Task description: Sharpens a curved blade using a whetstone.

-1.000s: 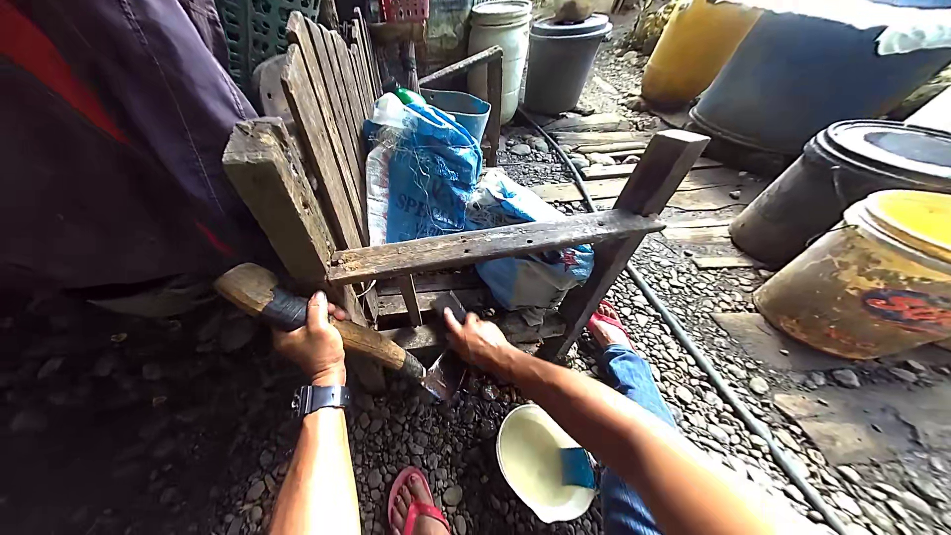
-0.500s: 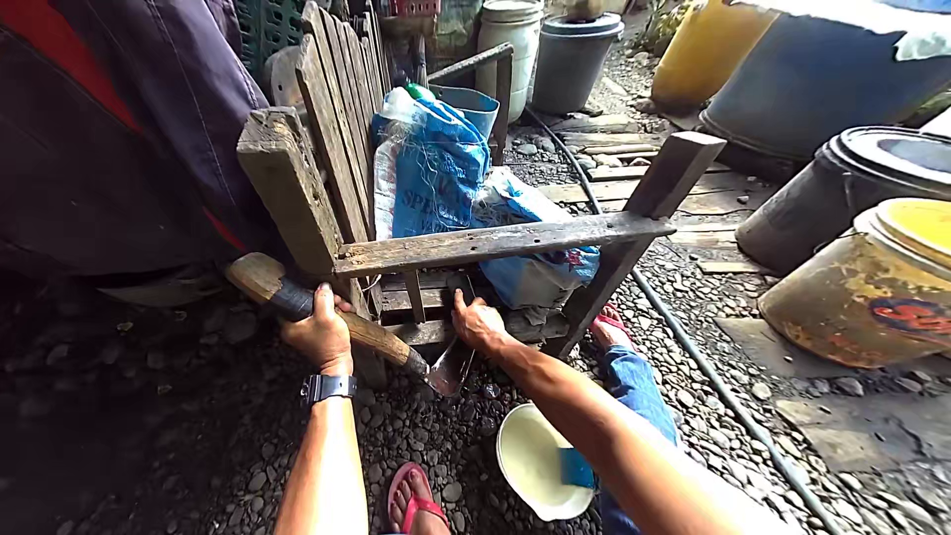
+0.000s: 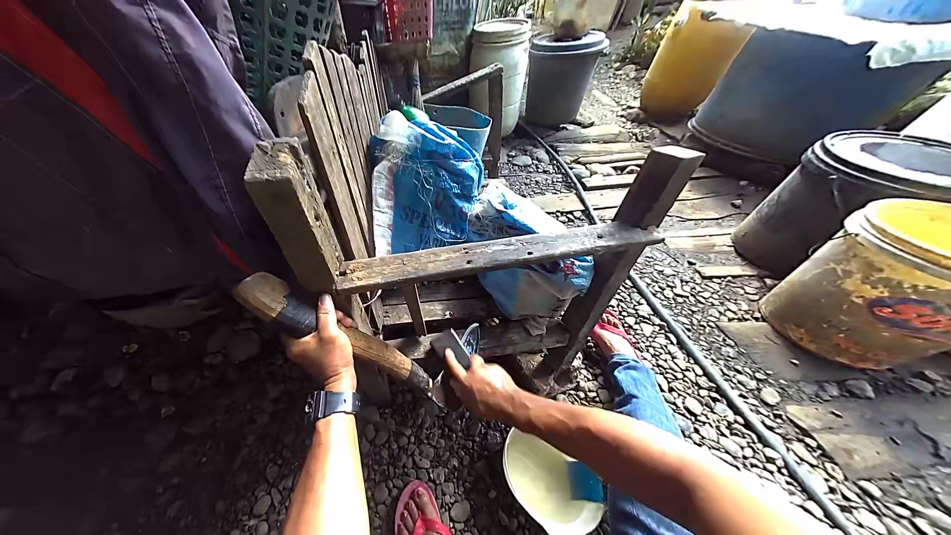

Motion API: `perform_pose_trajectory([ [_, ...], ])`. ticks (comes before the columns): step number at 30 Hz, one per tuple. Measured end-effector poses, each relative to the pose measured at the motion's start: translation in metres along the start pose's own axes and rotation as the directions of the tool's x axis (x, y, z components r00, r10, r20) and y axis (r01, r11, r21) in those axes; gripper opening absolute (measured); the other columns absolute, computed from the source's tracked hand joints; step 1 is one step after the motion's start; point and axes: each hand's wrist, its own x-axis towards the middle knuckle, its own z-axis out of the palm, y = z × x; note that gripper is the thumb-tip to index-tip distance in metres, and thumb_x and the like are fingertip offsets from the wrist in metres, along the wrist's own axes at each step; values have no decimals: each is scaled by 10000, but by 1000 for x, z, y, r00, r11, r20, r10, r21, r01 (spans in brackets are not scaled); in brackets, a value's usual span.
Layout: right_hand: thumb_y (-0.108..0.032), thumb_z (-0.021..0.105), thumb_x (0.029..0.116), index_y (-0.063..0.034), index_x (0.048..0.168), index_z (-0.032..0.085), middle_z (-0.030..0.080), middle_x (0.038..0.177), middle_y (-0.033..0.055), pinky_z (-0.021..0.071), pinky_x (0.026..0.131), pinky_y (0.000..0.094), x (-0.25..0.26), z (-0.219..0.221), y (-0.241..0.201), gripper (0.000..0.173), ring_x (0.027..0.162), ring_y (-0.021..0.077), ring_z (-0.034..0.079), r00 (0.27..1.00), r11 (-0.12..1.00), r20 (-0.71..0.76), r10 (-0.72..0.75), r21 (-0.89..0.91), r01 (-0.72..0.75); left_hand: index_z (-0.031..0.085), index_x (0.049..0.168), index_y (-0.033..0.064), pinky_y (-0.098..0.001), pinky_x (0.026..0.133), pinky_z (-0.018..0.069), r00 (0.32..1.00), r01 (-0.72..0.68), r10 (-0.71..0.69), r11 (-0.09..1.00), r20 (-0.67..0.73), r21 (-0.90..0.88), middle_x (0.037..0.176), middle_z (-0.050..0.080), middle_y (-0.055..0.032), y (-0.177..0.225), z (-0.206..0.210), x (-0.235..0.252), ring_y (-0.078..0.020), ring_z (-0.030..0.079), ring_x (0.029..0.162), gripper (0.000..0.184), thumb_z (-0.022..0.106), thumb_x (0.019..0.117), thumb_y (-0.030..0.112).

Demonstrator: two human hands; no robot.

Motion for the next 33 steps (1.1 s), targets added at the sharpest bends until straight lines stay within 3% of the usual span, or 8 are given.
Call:
perform_pose_trajectory([
  [2, -347, 342, 1118, -183, 1669, 141, 482, 1409, 375, 510, 936, 627, -1, 2, 1, 610, 1131, 526, 623, 1000, 1000, 5, -14, -13, 14, 532, 1025, -37, -230, 464, 568, 1000, -1, 1, 1000, 3, -6, 562, 573, 27, 0, -1, 1, -67, 598, 436, 115, 629, 971, -4],
  [7, -348, 309, 1119, -148, 1665, 149, 486, 1466, 319, 494, 1010, 570, 48, -32, 3, 604, 1248, 463, 595, 978, 981, -106, 180, 98, -170, 557, 1001, -36, -223, 470, 555, 1000, 4, -3, 1000, -7, 30, 568, 572, 27, 4, 3, 1, -59, 587, 438, 78, 625, 982, -3],
  [13, -339, 336, 1119, -172, 1668, 153, 503, 1381, 378, 507, 931, 627, -5, 5, 2, 602, 1132, 528, 621, 996, 996, 8, -84, 1, 84, 557, 989, -18, -222, 471, 556, 1000, 26, -26, 1000, -6, 13, 552, 561, 33, 6, 2, 1, -60, 583, 430, 75, 627, 987, 10],
  [16, -315, 350, 1116, -139, 1662, 162, 491, 1417, 377, 493, 972, 634, 25, -19, 9, 604, 1193, 534, 595, 994, 996, -93, 51, 78, -44, 548, 1000, -18, -221, 471, 554, 999, 41, -41, 999, -6, 9, 550, 557, 30, 5, 2, 1, -63, 579, 427, 82, 626, 983, 1],
  [19, -333, 333, 1115, -142, 1663, 163, 486, 1472, 316, 490, 1020, 577, 53, -35, 7, 605, 1268, 464, 584, 969, 969, -120, 216, 150, -198, 541, 1018, -20, -221, 472, 556, 999, 47, -47, 999, -20, 21, 564, 552, 31, 6, 2, 0, -61, 579, 433, 99, 631, 984, 5],
  [25, -346, 323, 1122, -167, 1668, 145, 493, 1396, 374, 503, 948, 619, 4, -2, 3, 601, 1152, 525, 613, 1000, 1000, -7, -30, 7, 30, 548, 1014, -21, -221, 467, 555, 997, 69, -69, 997, -32, 21, 559, 554, 30, 7, 4, 2, -60, 580, 430, 113, 650, 980, 14],
  [30, -345, 338, 1116, -153, 1660, 190, 470, 1488, 314, 477, 1037, 582, 51, -35, 2, 596, 1288, 465, 567, 979, 973, -89, 186, 152, -171, 546, 998, 0, -219, 460, 549, 996, 76, -74, 997, -53, 27, 553, 547, 34, 11, 6, 1, -58, 575, 425, 112, 652, 991, 38],
  [33, -344, 334, 1117, -147, 1664, 165, 465, 1461, 364, 481, 1006, 616, 35, -20, -1, 605, 1247, 512, 574, 992, 989, -79, 96, 119, -86, 548, 994, -4, -219, 447, 544, 995, 84, -83, 996, -62, 21, 546, 551, 32, 13, 8, 0, -59, 573, 415, 115, 656, 991, 37],
])
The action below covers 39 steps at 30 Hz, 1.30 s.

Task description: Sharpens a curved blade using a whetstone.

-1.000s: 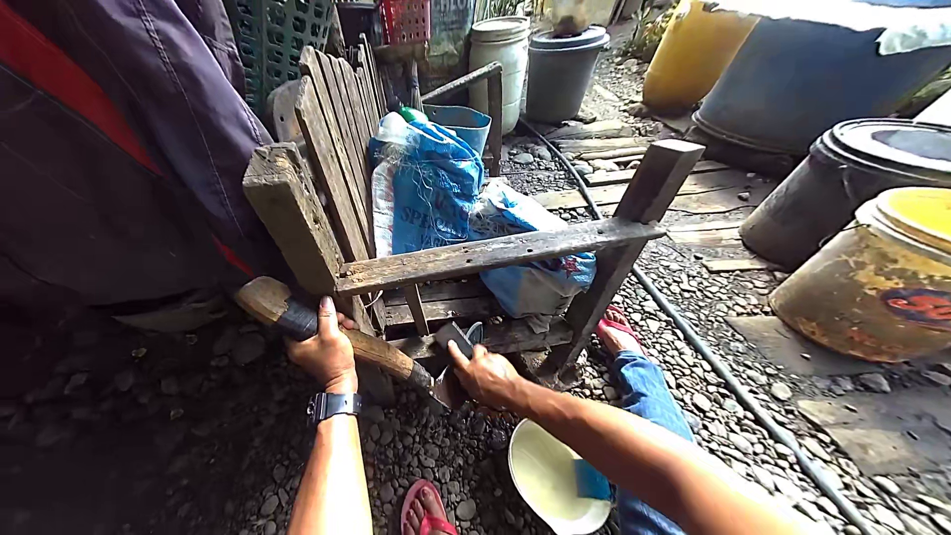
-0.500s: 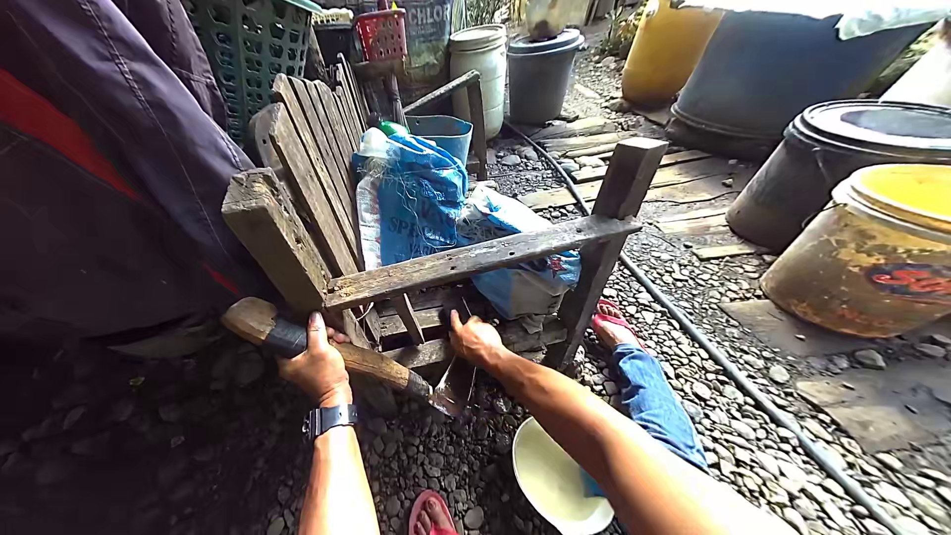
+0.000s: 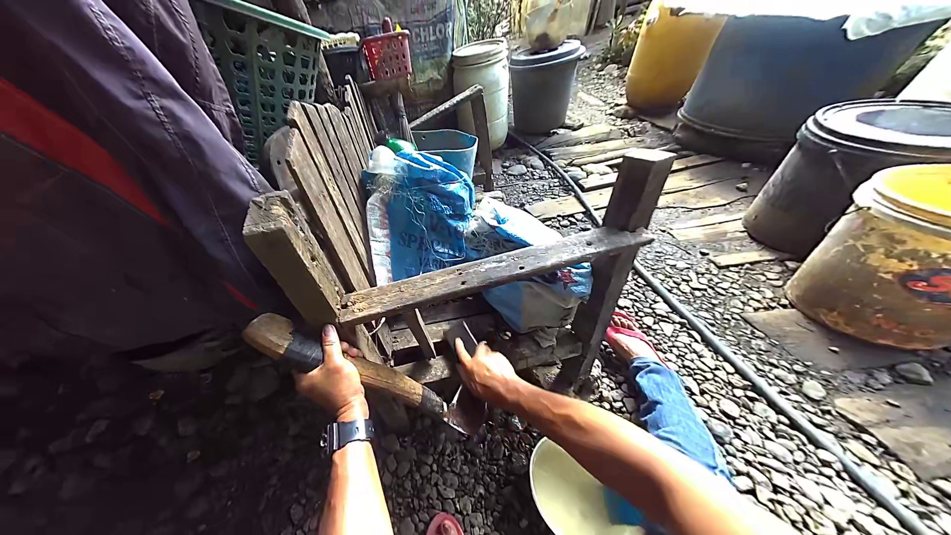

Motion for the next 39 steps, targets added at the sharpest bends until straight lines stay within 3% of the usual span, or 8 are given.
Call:
perform_pose_trajectory([
  [4, -367, 349, 1114, -191, 1665, 173, 500, 1396, 371, 511, 932, 627, -30, 19, 8, 605, 1123, 525, 629, 989, 983, 76, -130, -119, 138, 540, 1043, -43, -228, 458, 547, 1000, 18, -17, 1000, 8, -2, 558, 551, 11, 0, -2, -1, -68, 571, 424, 156, 664, 983, 30],
  [9, -366, 329, 1114, -166, 1663, 177, 487, 1467, 324, 491, 1006, 587, 19, -10, 2, 604, 1248, 480, 590, 994, 994, -62, 88, -53, -91, 567, 966, -37, -237, 452, 544, 999, 41, -42, 999, -5, -15, 548, 558, -2, 1, -2, -4, -79, 566, 417, 118, 672, 973, 16],
  [16, -360, 338, 1115, -178, 1669, 150, 493, 1406, 377, 511, 927, 624, -36, 15, 9, 613, 1110, 531, 631, 990, 976, 85, -112, -178, 126, 539, 1012, -49, -220, 462, 553, 999, 50, -50, 999, -1, -5, 559, 560, 1, 3, -1, -4, -65, 577, 425, 144, 668, 968, -3],
  [21, -362, 306, 1120, -135, 1659, 180, 524, 1432, 322, 487, 1014, 586, 21, -17, 3, 598, 1260, 474, 587, 993, 985, -55, 107, -131, -113, 554, 988, -32, -230, 466, 554, 1000, 28, -28, 1000, 12, 0, 555, 572, 5, -2, -3, -1, -76, 587, 428, 140, 682, 960, 17],
  [27, -378, 342, 1115, -197, 1671, 129, 494, 1409, 367, 525, 911, 616, -40, 18, 4, 623, 1060, 513, 659, 987, 953, 127, -97, -276, 129, 583, 1005, 0, -241, 481, 550, 996, 85, -85, 996, 4, 41, 579, 588, 12, -4, -4, 2, -73, 588, 445, 188, 738, 951, 92],
  [30, -348, 343, 1113, -171, 1668, 145, 497, 1425, 369, 507, 944, 634, -9, 1, 6, 615, 1140, 533, 625, 1000, 972, 2, -16, -236, 16, 574, 1041, 26, -252, 497, 559, 994, 102, -103, 994, 24, 46, 603, 597, 21, -5, -6, 0, -77, 594, 463, 220, 744, 957, 137],
  [33, -369, 296, 1120, -146, 1659, 177, 534, 1420, 320, 498, 993, 583, 24, -14, 2, 595, 1225, 467, 612, 992, 971, -78, 102, -208, -116, 577, 1038, 26, -261, 497, 563, 997, 78, -79, 996, 12, 44, 616, 605, 13, -5, -6, 1, -86, 599, 467, 228, 748, 955, 151],
  [39, -377, 327, 1114, -202, 1671, 133, 509, 1400, 355, 531, 906, 599, -39, 22, 3, 615, 1056, 496, 665, 991, 954, 102, -87, -278, 113, 581, 1029, 22, -242, 485, 556, 996, 90, -90, 994, 5, 59, 619, 610, 14, -4, -5, 0, -70, 599, 463, 222, 753, 953, 139],
])
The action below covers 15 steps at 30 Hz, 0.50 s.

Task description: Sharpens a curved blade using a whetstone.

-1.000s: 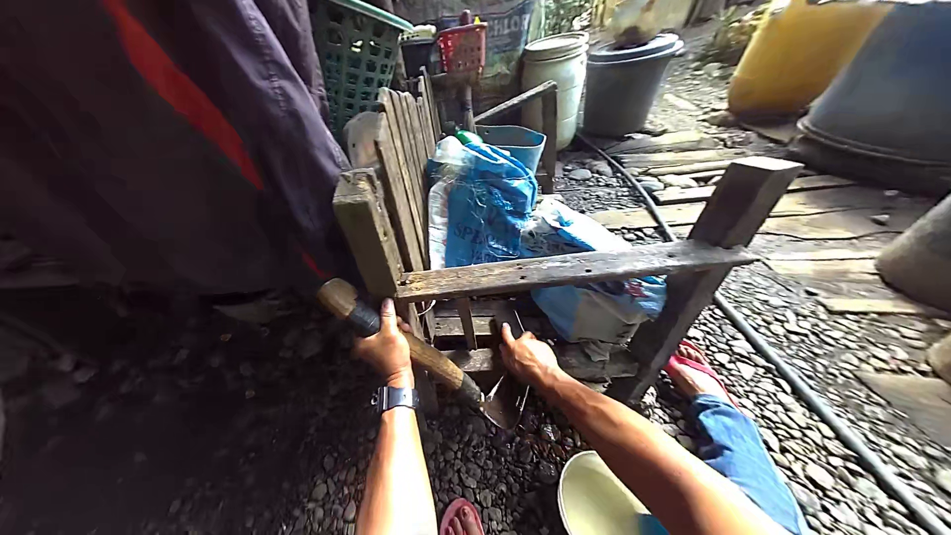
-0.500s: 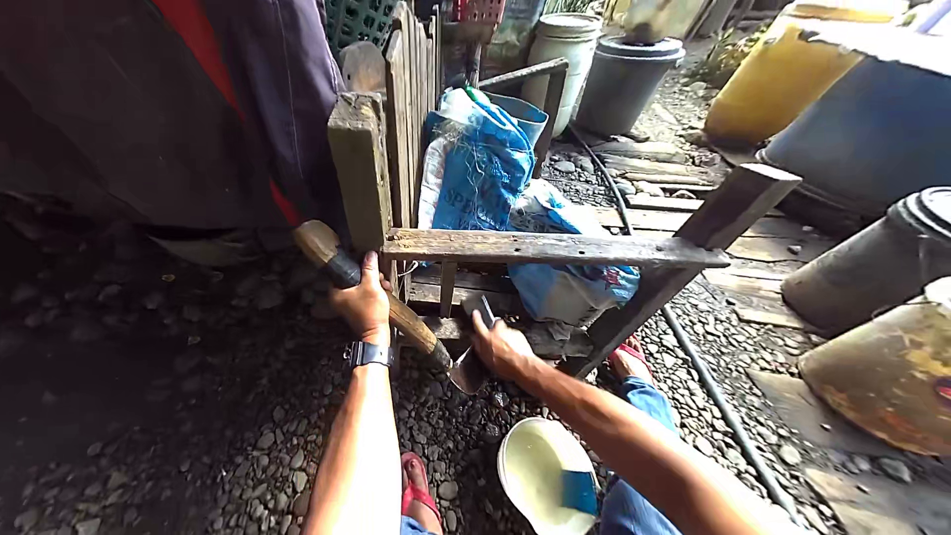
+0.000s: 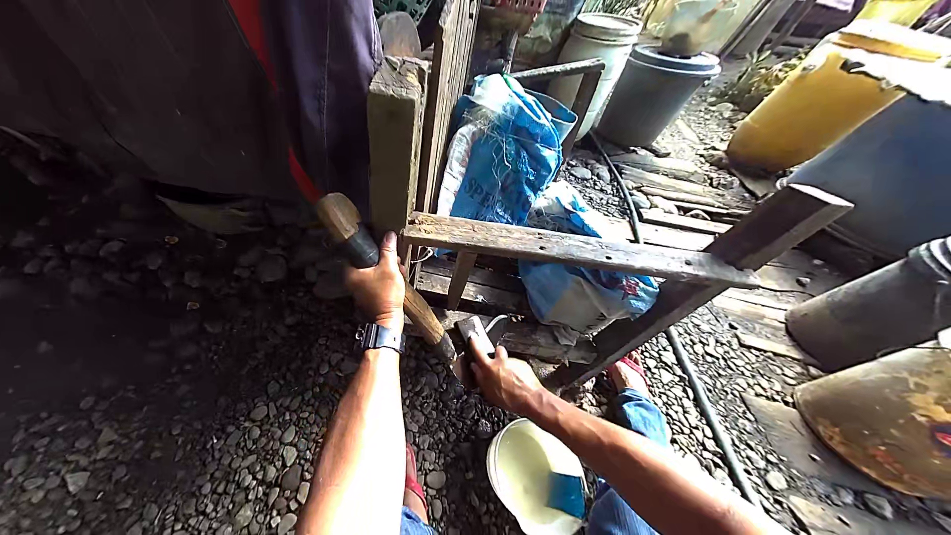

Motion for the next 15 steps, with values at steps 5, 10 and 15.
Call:
perform_pose_trajectory([
  [5, -376, 289, 1117, -155, 1663, 161, 545, 1417, 311, 503, 989, 584, 52, -34, 22, 602, 1216, 471, 618, 963, 968, -124, 239, 104, -227, 572, 1032, 47, -253, 495, 569, 999, -28, 29, 999, 41, -30, 613, 608, 28, -3, -5, 0, -77, 612, 475, 206, 731, 970, 163],
  [10, -381, 321, 1114, -194, 1673, 113, 491, 1425, 359, 524, 920, 600, 11, -7, 14, 625, 1085, 505, 654, 996, 996, -29, 89, 6, -88, 565, 1037, 23, -244, 471, 560, 999, -35, 36, 998, 24, -61, 588, 593, 25, -5, -2, 2, -78, 599, 447, 202, 735, 951, 90],
  [15, -362, 316, 1112, -165, 1662, 184, 544, 1395, 342, 503, 955, 618, 49, -33, 36, 599, 1159, 506, 629, 980, 987, -137, 144, 85, -133, 551, 1029, 61, -242, 478, 562, 996, -62, 68, 994, 65, -84, 580, 600, 46, -9, -6, 4, -77, 606, 452, 183, 718, 959, 93],
])
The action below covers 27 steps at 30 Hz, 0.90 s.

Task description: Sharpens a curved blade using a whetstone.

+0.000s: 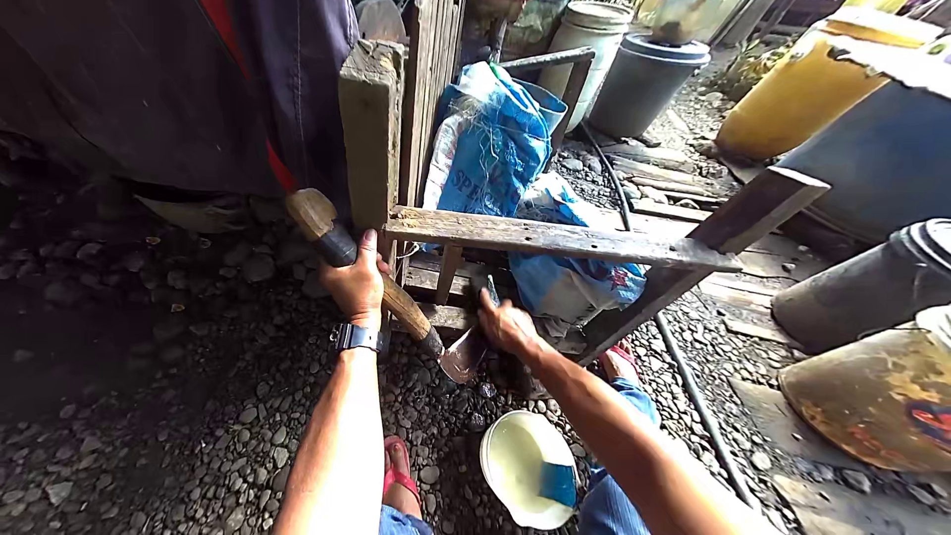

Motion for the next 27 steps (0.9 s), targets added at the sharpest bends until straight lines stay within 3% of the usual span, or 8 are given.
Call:
perform_pose_trajectory([
  [2, -378, 300, 1115, -171, 1655, 211, 570, 1388, 306, 491, 988, 599, 18, -6, 3, 586, 1211, 473, 617, 997, 997, -19, 70, 25, -69, 555, 1016, 59, -245, 474, 560, 1000, -8, 8, 1000, -5, -3, 576, 595, 43, -1, 1, 0, -78, 602, 450, 172, 714, 961, 94],
  [7, -367, 316, 1116, -204, 1672, 130, 483, 1435, 356, 524, 912, 602, -27, 12, -3, 608, 1062, 503, 659, 992, 991, 101, -81, -95, 91, 562, 980, 52, -245, 458, 549, 1000, 12, -12, 1000, -21, 2, 558, 590, 34, 1, 3, 2, -84, 589, 429, 153, 712, 964, 81],
  [9, -347, 325, 1110, -181, 1666, 170, 518, 1399, 362, 528, 897, 616, -19, 9, 2, 601, 1048, 512, 663, 994, 993, 44, -95, -66, 98, 557, 1010, 48, -256, 474, 561, 1000, 23, -23, 1000, -8, 7, 574, 589, 30, 1, 3, 3, -90, 593, 443, 168, 713, 968, 97],
  [14, -363, 279, 1120, -147, 1652, 209, 585, 1370, 306, 487, 1001, 596, 27, -11, 9, 578, 1226, 470, 613, 999, 998, 7, 53, 21, -54, 556, 1017, 45, -262, 462, 556, 1000, 16, -16, 1000, -10, -2, 563, 584, 23, 2, 3, 3, -99, 590, 433, 163, 706, 971, 87],
  [17, -354, 331, 1109, -164, 1662, 185, 520, 1393, 371, 513, 919, 634, -13, 6, 16, 602, 1088, 531, 644, 994, 994, 49, -97, -45, 100, 552, 1001, 38, -246, 455, 554, 1000, 12, -12, 1000, 6, -12, 549, 579, 31, 2, 2, 3, -86, 588, 424, 149, 697, 966, 53],
  [20, -357, 338, 1114, -184, 1669, 153, 483, 1427, 371, 515, 910, 612, -32, 9, 17, 610, 1055, 519, 653, 980, 980, 121, -157, -100, 170, 551, 990, 44, -249, 462, 560, 999, 4, -4, 1000, 36, -18, 543, 576, 32, 2, -1, 5, -90, 589, 422, 138, 687, 966, 47],
  [25, -373, 288, 1121, -161, 1659, 198, 560, 1386, 330, 476, 1004, 609, 21, -6, 14, 585, 1217, 492, 606, 1000, 999, 7, -2, 38, 2, 548, 1008, 50, -258, 457, 557, 1000, 3, -3, 1000, 9, -7, 553, 581, 32, -1, -1, 5, -94, 588, 424, 145, 688, 976, 71],
  [27, -369, 308, 1114, -169, 1660, 196, 545, 1385, 349, 499, 958, 616, 9, 2, 18, 592, 1141, 510, 633, 999, 999, -4, -42, 18, 42, 549, 1004, 42, -256, 453, 557, 1000, -10, 10, 1000, 5, -5, 551, 580, 31, -1, 0, 5, -93, 589, 421, 142, 686, 974, 62],
])
